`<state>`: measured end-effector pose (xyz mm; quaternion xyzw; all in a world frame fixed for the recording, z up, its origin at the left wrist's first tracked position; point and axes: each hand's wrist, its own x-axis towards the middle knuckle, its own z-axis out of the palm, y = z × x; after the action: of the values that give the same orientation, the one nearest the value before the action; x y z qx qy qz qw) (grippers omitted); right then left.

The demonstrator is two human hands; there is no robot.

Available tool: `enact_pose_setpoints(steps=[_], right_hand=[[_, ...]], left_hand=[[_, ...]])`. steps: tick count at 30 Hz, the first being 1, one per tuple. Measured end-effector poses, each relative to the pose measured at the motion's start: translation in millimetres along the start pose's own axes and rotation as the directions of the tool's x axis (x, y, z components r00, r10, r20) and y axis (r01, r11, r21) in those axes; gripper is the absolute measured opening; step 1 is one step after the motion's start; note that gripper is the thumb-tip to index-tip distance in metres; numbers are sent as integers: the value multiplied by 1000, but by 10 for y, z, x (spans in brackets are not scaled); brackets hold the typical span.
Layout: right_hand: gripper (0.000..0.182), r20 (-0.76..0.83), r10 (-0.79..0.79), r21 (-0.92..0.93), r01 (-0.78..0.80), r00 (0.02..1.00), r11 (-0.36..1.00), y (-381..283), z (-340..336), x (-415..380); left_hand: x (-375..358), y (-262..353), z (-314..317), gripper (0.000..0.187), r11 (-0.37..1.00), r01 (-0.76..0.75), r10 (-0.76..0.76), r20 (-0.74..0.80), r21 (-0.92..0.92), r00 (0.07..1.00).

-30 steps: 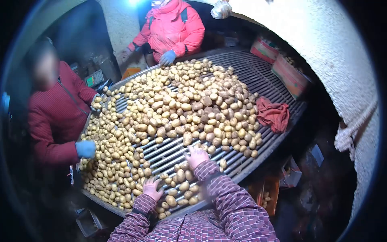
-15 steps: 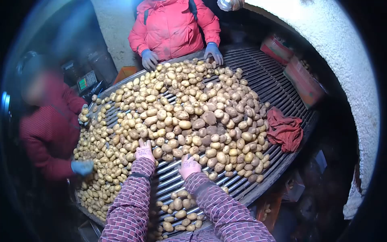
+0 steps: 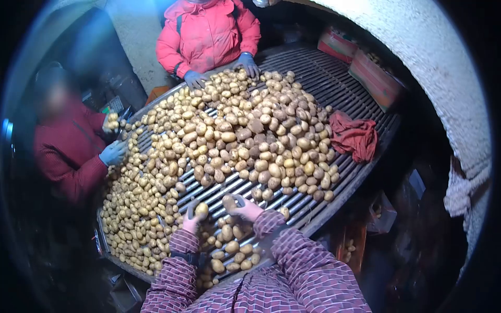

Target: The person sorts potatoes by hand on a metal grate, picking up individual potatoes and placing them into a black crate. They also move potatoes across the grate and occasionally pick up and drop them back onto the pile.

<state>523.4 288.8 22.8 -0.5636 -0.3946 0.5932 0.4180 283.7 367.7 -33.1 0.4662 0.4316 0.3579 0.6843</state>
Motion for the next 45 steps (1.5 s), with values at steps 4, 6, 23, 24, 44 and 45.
enact_pose_setpoints(steps=[4,6,23,24,44,45], right_hand=[[65,255,42,832,-241,966,499,0,84,-631],[59,134,-107,913,-81,985,400,-27,204,-748],[34,-822,-214,447,830,528,333,683,-1452,-3120],[37,-874,-22,457,836,485,304,954,-1673,-3380],[63,-408,211,-767,-458,888,448,356,189,-1185],[63,-376,70,-717,-338,924,610,551,81,-1244]], left_hand=[[-402,208,381,54,586,343,-186,290,-734,939],[-570,337,738,58,791,340,-252,237,-509,938],[-319,-233,-645,41,603,-216,268,60,768,961],[-406,-150,-664,41,616,-240,280,77,750,957],[-994,97,442,58,301,-340,230,278,891,933],[-964,71,568,64,240,-304,132,279,922,951]])
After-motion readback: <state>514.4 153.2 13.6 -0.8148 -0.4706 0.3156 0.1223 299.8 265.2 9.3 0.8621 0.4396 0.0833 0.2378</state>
